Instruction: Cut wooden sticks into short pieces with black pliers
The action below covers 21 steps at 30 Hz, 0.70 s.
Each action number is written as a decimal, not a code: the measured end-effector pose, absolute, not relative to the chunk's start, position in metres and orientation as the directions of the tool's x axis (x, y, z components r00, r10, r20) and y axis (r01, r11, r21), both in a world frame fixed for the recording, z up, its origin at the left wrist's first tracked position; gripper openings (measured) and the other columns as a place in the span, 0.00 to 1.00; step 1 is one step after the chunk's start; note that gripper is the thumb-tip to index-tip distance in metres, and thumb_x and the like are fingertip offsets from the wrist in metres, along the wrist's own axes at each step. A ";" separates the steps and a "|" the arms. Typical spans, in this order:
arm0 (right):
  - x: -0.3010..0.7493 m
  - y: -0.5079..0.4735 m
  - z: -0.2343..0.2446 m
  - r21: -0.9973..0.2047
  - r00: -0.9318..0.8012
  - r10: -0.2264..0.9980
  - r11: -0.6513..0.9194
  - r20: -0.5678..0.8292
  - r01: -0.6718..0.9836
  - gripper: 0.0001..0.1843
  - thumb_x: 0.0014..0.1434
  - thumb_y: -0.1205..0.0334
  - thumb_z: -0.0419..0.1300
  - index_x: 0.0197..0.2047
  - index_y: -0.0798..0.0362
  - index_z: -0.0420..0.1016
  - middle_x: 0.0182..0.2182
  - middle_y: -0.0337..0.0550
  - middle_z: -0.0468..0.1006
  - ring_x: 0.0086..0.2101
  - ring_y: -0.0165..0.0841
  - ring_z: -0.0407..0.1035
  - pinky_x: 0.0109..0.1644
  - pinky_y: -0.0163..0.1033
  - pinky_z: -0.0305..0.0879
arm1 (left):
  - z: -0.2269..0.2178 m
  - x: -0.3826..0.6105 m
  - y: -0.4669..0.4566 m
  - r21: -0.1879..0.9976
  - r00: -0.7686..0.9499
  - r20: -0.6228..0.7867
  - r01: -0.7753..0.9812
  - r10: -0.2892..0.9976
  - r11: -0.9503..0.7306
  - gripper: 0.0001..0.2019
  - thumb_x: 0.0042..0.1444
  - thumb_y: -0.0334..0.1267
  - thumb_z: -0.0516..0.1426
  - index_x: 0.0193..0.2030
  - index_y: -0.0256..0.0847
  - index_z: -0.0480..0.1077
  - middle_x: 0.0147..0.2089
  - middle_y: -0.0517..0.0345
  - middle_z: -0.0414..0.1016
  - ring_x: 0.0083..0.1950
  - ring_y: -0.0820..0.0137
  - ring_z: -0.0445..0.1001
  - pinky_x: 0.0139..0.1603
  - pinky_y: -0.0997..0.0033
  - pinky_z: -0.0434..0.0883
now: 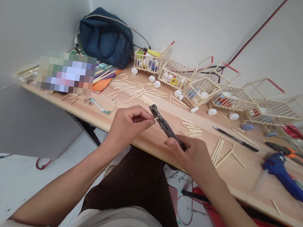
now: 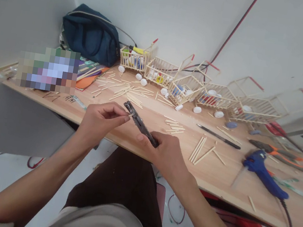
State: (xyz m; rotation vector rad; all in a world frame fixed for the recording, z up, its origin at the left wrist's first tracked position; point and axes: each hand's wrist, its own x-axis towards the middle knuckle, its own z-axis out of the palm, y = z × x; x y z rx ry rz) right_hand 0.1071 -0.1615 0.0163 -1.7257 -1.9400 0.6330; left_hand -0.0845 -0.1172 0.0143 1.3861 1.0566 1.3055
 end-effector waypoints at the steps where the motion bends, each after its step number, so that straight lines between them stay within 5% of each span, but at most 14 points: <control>1: 0.107 -0.162 0.016 -0.655 -0.097 0.995 0.079 0.009 0.752 0.35 0.57 0.33 0.49 0.29 0.57 0.79 0.13 0.36 0.60 0.17 0.27 0.54 0.22 0.34 0.45 | 0.012 -0.085 -0.116 0.985 0.068 0.171 -0.032 0.983 -0.169 0.05 0.45 0.35 0.66 0.26 0.36 0.76 0.29 0.57 0.76 0.31 0.72 0.70 0.34 0.73 0.66; 5: 0.107 -0.160 0.014 -0.845 -0.077 0.977 -0.131 -0.198 0.518 0.40 0.57 0.28 0.43 0.33 0.57 0.78 0.10 0.36 0.62 0.12 0.27 0.56 0.17 0.33 0.51 | 0.001 -0.086 -0.112 0.984 0.114 0.029 -0.179 0.993 -0.008 0.10 0.44 0.39 0.67 0.30 0.35 0.76 0.26 0.59 0.73 0.27 0.77 0.66 0.30 0.75 0.63; 10: 0.109 -0.151 0.016 -0.947 -0.216 0.940 -0.211 -0.265 0.243 0.45 0.53 0.24 0.41 0.41 0.58 0.76 0.17 0.37 0.67 0.16 0.28 0.61 0.20 0.33 0.57 | -0.003 -0.086 -0.112 0.939 0.200 -0.042 -0.327 0.979 0.107 0.12 0.46 0.40 0.66 0.35 0.35 0.76 0.25 0.61 0.70 0.27 0.78 0.65 0.31 0.77 0.62; 15: 0.109 -0.150 0.017 -0.891 -0.437 0.823 -0.443 -0.363 -0.094 0.44 0.54 0.25 0.39 0.43 0.56 0.73 0.22 0.41 0.71 0.22 0.31 0.66 0.29 0.39 0.68 | 0.002 -0.082 -0.118 0.901 0.302 -0.073 -0.389 0.951 0.193 0.12 0.50 0.42 0.64 0.37 0.35 0.73 0.27 0.60 0.69 0.28 0.78 0.65 0.30 0.78 0.62; 21: 0.112 -0.153 0.003 -0.862 -0.501 0.822 -0.438 -0.270 -0.254 0.39 0.54 0.25 0.43 0.39 0.55 0.71 0.26 0.45 0.75 0.24 0.33 0.69 0.30 0.40 0.70 | 0.006 -0.080 -0.123 0.896 0.356 -0.057 -0.394 0.933 0.205 0.12 0.52 0.43 0.62 0.35 0.37 0.69 0.31 0.60 0.69 0.28 0.79 0.65 0.28 0.78 0.60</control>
